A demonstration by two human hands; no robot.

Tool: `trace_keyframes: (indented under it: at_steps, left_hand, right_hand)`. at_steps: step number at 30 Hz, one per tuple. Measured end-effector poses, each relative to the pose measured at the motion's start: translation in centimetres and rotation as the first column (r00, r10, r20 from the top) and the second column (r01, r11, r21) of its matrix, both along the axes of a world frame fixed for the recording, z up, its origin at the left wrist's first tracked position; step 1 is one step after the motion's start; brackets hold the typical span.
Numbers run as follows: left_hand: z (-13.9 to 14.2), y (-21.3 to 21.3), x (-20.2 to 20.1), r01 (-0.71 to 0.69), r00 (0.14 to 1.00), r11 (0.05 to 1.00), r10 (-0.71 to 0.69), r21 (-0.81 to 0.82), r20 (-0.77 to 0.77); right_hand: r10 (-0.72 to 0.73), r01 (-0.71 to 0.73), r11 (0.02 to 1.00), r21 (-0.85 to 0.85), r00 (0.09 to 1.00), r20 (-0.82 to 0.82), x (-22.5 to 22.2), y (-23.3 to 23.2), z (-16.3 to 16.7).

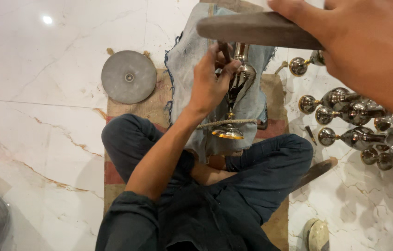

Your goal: The person sits on the floor and repeatedly hammers a small metal punch held against a silver trophy cup. The person rotates the cup and repositions the punch to strike different areas of the cup's body.

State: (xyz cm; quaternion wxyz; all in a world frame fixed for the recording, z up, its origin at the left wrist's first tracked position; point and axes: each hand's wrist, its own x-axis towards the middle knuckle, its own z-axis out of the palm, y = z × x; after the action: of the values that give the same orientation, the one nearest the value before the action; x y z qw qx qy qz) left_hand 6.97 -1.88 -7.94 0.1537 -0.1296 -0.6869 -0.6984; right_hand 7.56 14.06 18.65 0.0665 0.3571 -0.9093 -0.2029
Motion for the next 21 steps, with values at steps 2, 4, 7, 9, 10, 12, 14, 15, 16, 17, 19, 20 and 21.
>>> trace_keyframes:
  at_steps: [2, 4, 7, 9, 10, 12, 14, 15, 16, 17, 19, 20, 21]
  left_hand:
    - [-0.2, 0.3, 0.4, -0.069, 0.998, 0.998, 0.069, 0.012, -0.013]
    - [-0.5, 0.7, 0.8, -0.114, 0.993, 0.993, 0.114, 0.019, -0.001]
    - [-0.7, 1.3, 1.4, -0.173, 0.984, 0.985, 0.171, 0.029, 0.043]
    - [-0.7, 1.5, 1.7, -0.238, 0.970, 0.969, 0.233, 0.066, 0.073]
    - [-0.7, 1.6, 1.6, -0.206, 0.974, 0.977, 0.201, 0.050, 0.101]
    - [-0.6, 1.2, 0.7, -0.142, 0.979, 0.990, 0.137, 0.020, 0.153]
    - [-0.1, 0.6, -0.8, -0.066, 0.995, 0.998, 0.067, -0.015, 0.074]
    - [0.1, 0.4, -1.4, -0.029, 0.999, 0.999, 0.030, -0.033, 0.041]
    - [0.5, 0.2, -1.9, 0.068, 0.998, 0.991, -0.069, -0.116, -0.003]
    - [0.9, -0.1, -2.5, 0.156, 0.985, 0.967, -0.167, -0.202, -0.040]
    - [1.8, -0.7, -3.2, 0.255, 0.950, 0.915, -0.298, -0.312, -0.097]
    - [2.2, -1.0, -3.5, 0.272, 0.936, 0.903, -0.329, -0.334, -0.125]
    - [2.7, -1.2, -3.8, 0.290, 0.920, 0.888, -0.362, -0.358, -0.152]
  right_hand:
    - [0.127, -0.133, 0.989, -0.070, 0.989, -0.079, 0.2, 0.5, -0.6]
    - [0.169, -0.153, 0.984, 0.087, 0.960, -0.222, 0.5, 0.4, -0.8]
    - [0.151, -0.139, 0.987, 0.084, 0.975, -0.160, 0.9, -1.2, 0.2]
    - [0.123, -0.089, 0.978, 0.188, 0.976, -0.181, 1.7, -2.6, 1.1]
    - [0.123, -0.022, 0.938, 0.346, 0.954, -0.274, 2.4, -3.1, 1.3]
    - [0.044, 0.082, 0.894, 0.440, 0.962, -0.269, 3.1, -2.7, 1.3]
    - [-0.106, 0.137, 0.950, 0.281, 0.987, -0.123, 3.0, 0.0, 0.9]
    - [-0.151, 0.161, 0.974, 0.159, 0.986, -0.073, 2.8, 1.9, -0.1]
    - [-0.162, 0.158, 0.986, -0.043, 0.983, -0.087, 2.0, 3.7, -1.9]
    - [-0.157, 0.138, 0.977, -0.166, 0.982, -0.107, 1.4, 5.8, -3.5]
    - [-0.122, 0.068, 0.944, -0.324, 0.981, -0.151, 0.2, 10.2, -6.3]
    - [-0.187, 0.129, 0.912, -0.389, 0.976, -0.114, 0.0, 12.0, -7.5]
    - [-0.248, 0.189, 0.872, -0.451, 0.966, -0.075, -0.2, 13.5, -8.3]
